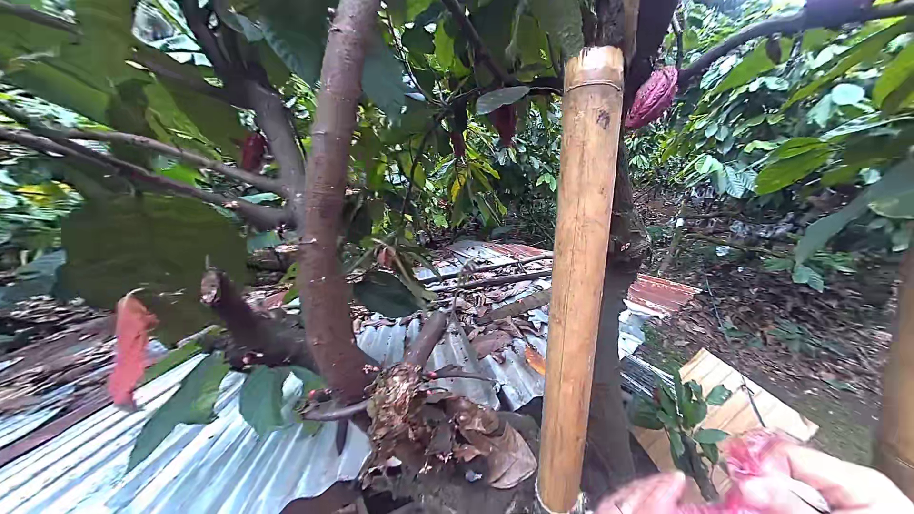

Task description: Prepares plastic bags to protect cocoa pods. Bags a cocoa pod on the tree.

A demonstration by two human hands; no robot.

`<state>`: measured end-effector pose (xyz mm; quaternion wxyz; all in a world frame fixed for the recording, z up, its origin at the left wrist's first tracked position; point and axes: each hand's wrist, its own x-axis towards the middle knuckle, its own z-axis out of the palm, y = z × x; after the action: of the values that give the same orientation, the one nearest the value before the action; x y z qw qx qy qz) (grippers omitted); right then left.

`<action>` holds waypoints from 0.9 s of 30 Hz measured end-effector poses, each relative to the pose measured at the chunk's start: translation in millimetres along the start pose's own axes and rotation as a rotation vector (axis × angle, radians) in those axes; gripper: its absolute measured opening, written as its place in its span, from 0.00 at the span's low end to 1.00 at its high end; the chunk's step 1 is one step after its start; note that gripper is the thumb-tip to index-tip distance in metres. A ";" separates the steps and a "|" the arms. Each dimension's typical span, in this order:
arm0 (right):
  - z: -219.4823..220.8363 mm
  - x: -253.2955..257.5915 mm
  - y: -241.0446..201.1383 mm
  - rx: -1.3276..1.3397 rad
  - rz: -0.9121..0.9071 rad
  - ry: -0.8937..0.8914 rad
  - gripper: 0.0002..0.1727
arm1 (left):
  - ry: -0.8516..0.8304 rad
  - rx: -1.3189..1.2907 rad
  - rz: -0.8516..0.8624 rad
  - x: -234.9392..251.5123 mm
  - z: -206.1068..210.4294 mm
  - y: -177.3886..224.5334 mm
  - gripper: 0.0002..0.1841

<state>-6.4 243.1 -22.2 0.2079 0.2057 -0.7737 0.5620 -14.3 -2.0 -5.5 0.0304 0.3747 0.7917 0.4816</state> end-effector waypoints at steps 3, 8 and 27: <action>12.9 13.0 19.5 -0.248 0.106 0.039 0.18 | 0.375 0.161 0.513 7.4 48.1 -77.5 0.53; 4.2 27.6 19.2 -0.100 0.322 -0.199 0.11 | 0.346 0.396 0.509 9.2 58.0 -61.2 0.18; 1.9 6.8 21.7 -0.095 0.157 -0.251 0.13 | 0.100 0.120 0.389 17.1 61.5 -80.8 0.24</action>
<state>-24.2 246.9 -35.9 0.0741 0.2032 -0.8330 0.5092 -46.9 33.5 -96.5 -0.1249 0.4972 0.7321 0.4486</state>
